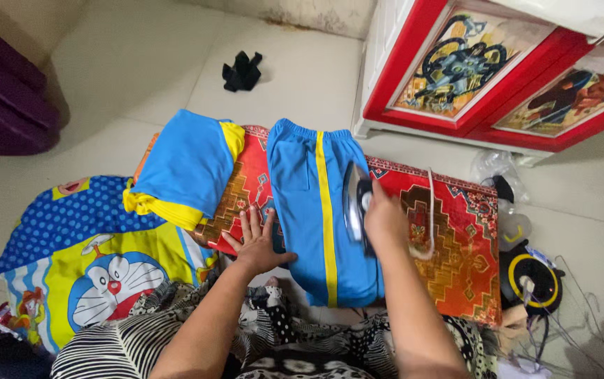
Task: The person irons a pair of blue pants with yellow stripes and a matching blue top using a hand iron on a patterned mat.
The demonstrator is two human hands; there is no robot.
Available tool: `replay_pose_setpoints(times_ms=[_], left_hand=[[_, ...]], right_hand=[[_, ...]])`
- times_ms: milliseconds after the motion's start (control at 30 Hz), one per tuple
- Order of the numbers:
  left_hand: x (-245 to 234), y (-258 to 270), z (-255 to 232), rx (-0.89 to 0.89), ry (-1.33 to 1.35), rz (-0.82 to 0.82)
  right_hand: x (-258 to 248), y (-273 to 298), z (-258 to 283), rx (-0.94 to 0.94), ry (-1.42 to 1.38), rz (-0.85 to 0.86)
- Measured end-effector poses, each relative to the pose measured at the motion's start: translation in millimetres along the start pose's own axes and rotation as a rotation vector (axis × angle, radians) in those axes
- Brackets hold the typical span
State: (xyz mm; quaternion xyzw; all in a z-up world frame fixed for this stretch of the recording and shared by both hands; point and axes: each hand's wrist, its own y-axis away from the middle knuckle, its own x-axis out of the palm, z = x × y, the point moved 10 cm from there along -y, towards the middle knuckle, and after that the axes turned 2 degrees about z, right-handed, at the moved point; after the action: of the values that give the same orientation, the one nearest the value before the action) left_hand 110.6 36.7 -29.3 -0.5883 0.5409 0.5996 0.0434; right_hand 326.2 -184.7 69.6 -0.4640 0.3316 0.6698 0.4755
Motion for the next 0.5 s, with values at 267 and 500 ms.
replay_pose_setpoints(times_ms=[267,500], left_hand=[[1,4,1,0.000,0.034,-0.030],[8,-3,9,0.078,0.105,-0.153]], right_hand=[[3,-52,6,-0.058,-0.174,0.014],[-12,133,-38,-0.133,0.023,0.024]])
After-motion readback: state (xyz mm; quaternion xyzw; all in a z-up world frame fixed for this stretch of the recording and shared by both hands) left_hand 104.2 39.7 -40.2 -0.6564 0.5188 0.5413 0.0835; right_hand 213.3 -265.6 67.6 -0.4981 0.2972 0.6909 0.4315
